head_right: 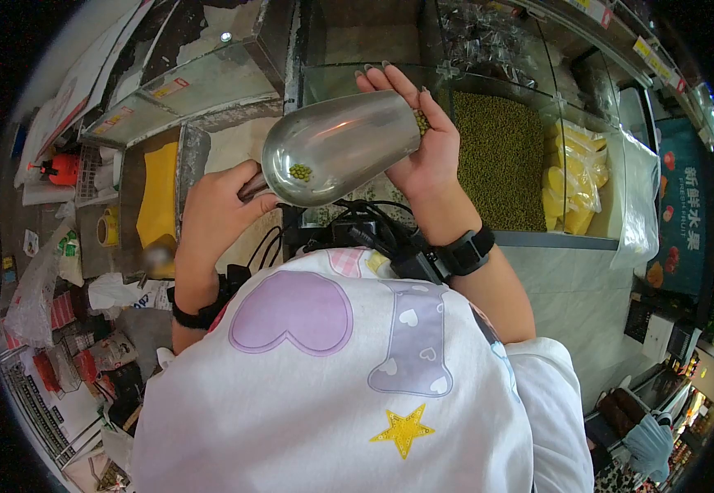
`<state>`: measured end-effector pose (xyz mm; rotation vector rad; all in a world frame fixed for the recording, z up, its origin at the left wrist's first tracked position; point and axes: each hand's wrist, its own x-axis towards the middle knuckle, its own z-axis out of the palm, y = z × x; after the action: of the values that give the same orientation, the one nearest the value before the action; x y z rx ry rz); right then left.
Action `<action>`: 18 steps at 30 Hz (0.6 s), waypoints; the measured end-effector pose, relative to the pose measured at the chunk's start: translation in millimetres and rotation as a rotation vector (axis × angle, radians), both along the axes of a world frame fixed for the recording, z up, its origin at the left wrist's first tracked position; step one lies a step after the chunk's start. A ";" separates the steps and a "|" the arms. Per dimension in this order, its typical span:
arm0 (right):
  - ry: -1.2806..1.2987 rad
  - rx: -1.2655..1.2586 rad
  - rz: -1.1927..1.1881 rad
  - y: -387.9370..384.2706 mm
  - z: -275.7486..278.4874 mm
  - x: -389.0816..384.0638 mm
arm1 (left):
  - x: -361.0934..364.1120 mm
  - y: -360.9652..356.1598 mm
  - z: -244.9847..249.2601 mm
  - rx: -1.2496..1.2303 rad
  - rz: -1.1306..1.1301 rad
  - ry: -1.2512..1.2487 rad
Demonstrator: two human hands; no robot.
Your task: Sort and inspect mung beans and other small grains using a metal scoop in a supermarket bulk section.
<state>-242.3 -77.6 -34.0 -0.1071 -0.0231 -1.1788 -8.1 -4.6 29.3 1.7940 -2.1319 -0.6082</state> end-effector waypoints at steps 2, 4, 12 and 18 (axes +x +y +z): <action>0.010 0.005 -0.007 0.0 -0.4 0.0 | 0.1 -0.7 -0.9 -0.006 -0.004 0.003; -0.021 -0.013 0.015 -0.2 -1.6 -0.3 | 0.5 -1.2 -1.6 0.019 -0.001 -0.004; -0.039 -0.022 0.031 -1.0 -3.2 0.1 | -1.1 -2.0 -0.9 -0.006 -0.011 0.005; -0.016 -0.032 0.032 -1.5 -2.4 1.0 | -1.3 -3.8 -1.3 0.004 -0.007 0.008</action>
<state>-241.3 -79.2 -36.4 -0.1251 -0.0573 -1.1471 -9.3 -8.5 28.0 1.7843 -2.1338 -0.6206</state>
